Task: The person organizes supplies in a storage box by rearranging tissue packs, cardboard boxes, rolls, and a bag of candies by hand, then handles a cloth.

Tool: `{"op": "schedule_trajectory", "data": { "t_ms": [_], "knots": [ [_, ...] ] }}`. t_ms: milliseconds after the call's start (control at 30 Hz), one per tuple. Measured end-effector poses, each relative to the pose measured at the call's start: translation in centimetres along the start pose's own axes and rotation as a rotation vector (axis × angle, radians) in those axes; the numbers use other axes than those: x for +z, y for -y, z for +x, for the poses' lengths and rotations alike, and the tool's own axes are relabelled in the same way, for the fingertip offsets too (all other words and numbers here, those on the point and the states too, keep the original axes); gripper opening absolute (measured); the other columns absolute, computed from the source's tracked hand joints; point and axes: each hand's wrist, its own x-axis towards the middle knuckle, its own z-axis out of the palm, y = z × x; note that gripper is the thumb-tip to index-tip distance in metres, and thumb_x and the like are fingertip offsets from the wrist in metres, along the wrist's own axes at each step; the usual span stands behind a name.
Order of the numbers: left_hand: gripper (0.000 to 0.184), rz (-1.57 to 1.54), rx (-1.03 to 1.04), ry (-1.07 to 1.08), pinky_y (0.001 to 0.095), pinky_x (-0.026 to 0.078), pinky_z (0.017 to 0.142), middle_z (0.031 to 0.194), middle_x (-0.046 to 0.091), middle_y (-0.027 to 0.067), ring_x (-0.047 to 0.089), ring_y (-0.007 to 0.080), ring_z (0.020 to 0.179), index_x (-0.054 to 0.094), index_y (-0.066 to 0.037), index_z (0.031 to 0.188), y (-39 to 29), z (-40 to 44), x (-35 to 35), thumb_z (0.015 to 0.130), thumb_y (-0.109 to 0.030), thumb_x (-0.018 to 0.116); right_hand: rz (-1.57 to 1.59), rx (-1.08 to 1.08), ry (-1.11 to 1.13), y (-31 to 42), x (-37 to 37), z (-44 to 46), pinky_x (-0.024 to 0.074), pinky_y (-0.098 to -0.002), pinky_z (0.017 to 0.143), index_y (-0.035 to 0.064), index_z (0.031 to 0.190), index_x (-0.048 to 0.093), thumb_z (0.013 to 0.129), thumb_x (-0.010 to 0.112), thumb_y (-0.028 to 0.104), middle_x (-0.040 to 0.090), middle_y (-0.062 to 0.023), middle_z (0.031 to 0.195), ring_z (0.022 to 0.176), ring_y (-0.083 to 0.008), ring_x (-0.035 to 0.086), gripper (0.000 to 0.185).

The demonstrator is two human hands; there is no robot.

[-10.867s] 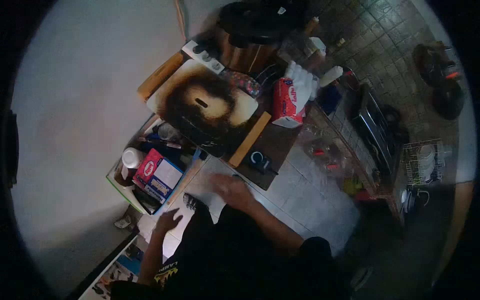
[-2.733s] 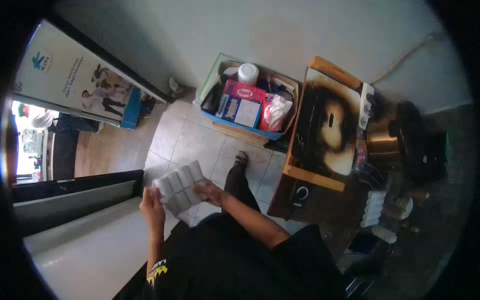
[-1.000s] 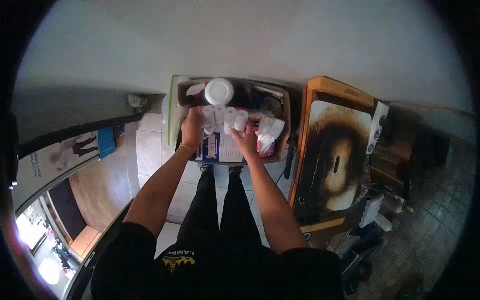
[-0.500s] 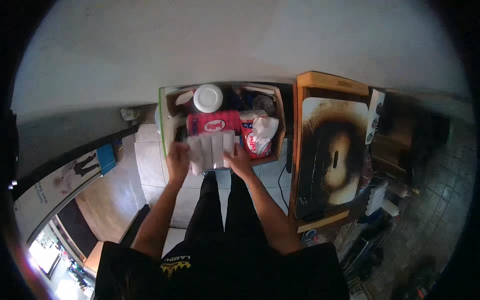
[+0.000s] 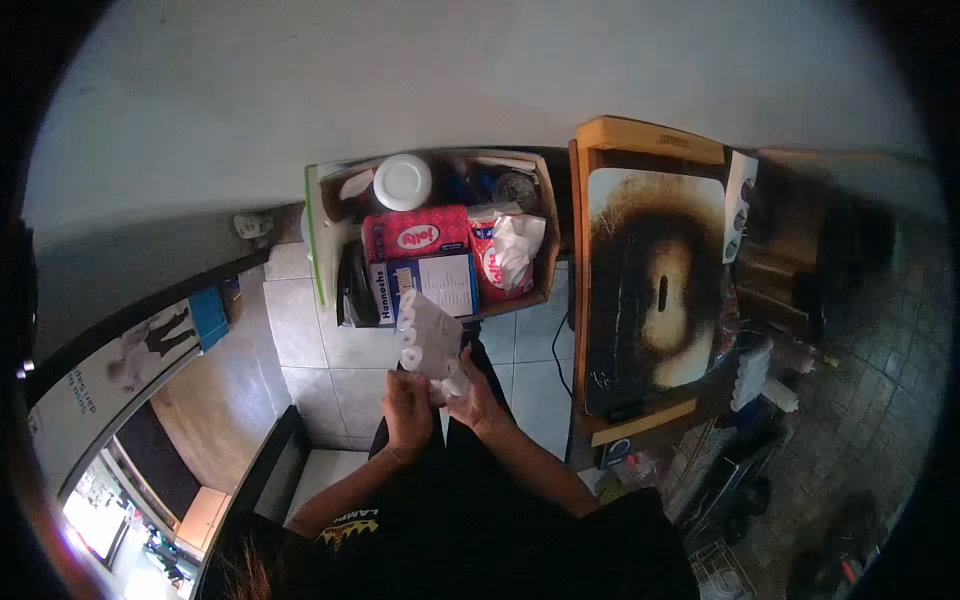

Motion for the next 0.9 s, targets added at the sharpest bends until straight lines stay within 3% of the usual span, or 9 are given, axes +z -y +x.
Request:
{"op": "schedule_trajectory", "data": {
  "t_ms": [33,133,333,433,533,700,767,833,900],
  "knots": [
    [0.012,-0.001,-0.019,0.02,0.0337,0.043,0.048,0.064,0.054,0.013,0.056,0.0269,0.054,0.043,-0.003,0.081,-0.1,-0.3,0.0,0.082,-0.009,0.054,-0.001,-0.006,0.001,0.1,-0.8,0.1,0.0398,-0.0389,0.09,0.0026,0.124,0.037,0.078,0.059,0.041,0.049,-0.0119,0.117,0.109,-0.0254,0.046,0.064],
    [0.013,0.082,0.101,0.11,0.0348,0.043,0.047,0.064,0.055,0.013,0.056,0.0292,0.054,0.042,-0.003,0.082,-0.5,-0.6,-1.0,0.082,-0.009,0.054,-0.102,-0.028,-0.043,0.7,-3.5,1.2,0.0375,-0.0474,0.091,0.004,0.125,0.036,0.083,0.049,0.043,0.05,-0.0128,0.118,0.108,-0.0304,0.047,0.058],
    [0.013,0.178,0.17,0.249,0.0362,0.044,0.05,0.066,0.056,0.0142,0.059,0.032,0.061,0.042,-0.003,0.081,1.2,0.6,-2.2,0.082,-0.01,0.054,-0.214,-0.048,0.023,2.5,-3.2,0.5,0.0408,-0.0457,0.089,0.0049,0.125,0.036,0.083,0.052,0.032,0.05,-0.0137,0.116,0.108,-0.0303,0.048,0.053],
    [0.01,0.16,0.142,0.22,0.0289,0.047,0.053,0.068,0.056,0.0094,0.059,0.0186,0.061,0.046,-0.002,0.09,0.5,2.8,-2.0,0.085,-0.008,0.051,-0.142,-0.071,-0.002,3.2,-3.0,1.4,0.0424,-0.0448,0.089,0.0049,0.125,0.036,0.083,0.054,0.027,0.05,-0.014,0.116,0.108,-0.0301,0.048,0.051],
    [0.013,0.057,0.119,0.115,0.0264,0.047,0.054,0.074,0.056,0.0084,0.059,0.0164,0.065,0.047,-0.002,0.095,-0.7,3.9,-2.4,0.085,-0.009,0.051,0.083,-0.29,0.013,4.5,1.9,3.1,0.0434,-0.0443,0.089,0.0048,0.125,0.035,0.084,0.054,0.022,0.048,-0.0135,0.118,0.108,-0.0297,0.048,0.048],
    [0.022,-0.019,0.031,0.074,0.0226,0.047,0.056,0.084,0.056,0.0068,0.059,0.0132,0.071,0.048,-0.002,0.105,0.4,3.4,-4.8,0.085,-0.011,0.052,-0.138,-0.684,-0.016,9.7,6.5,7.2,0.0426,-0.0449,0.09,0.0096,0.124,0.036,0.086,0.05,0.022,0.047,-0.0121,0.119,0.108,-0.0287,0.048,0.042],
    [0.022,0.01,0.022,0.063,0.0227,0.047,0.056,0.084,0.056,0.0069,0.059,0.0134,0.071,0.048,-0.002,0.105,1.6,2.8,-5.9,0.085,-0.011,0.052,-0.135,-0.727,-0.07,11.7,8.2,9.5,0.043,-0.0454,0.089,0.0102,0.123,0.037,0.087,0.05,0.024,0.047,-0.012,0.119,0.108,-0.0287,0.048,0.041],
    [0.021,0.066,-0.013,0.058,0.0229,0.047,0.057,0.083,0.056,0.007,0.059,0.0139,0.071,0.049,-0.002,0.104,2.6,2.0,-7.0,0.085,-0.011,0.052,-0.212,-0.641,0.057,13.2,11.0,10.8,0.0487,-0.0416,0.076,0.0033,0.118,0.039,0.081,0.058,0.024,0.053,-0.0147,0.106,0.09,-0.0276,0.058,0.047],
    [0.021,0.063,-0.044,0.044,0.0231,0.047,0.058,0.082,0.056,0.0073,0.059,0.014,0.071,0.049,-0.002,0.103,3.1,1.5,-7.7,0.085,-0.011,0.052,-0.132,-0.903,-0.3,15.8,10.7,16.7,0.047,-0.0443,0.074,0.001,0.116,0.042,0.084,0.05,0.036,0.053,-0.0159,0.106,0.088,-0.0294,0.058,0.048]
  ]
}}
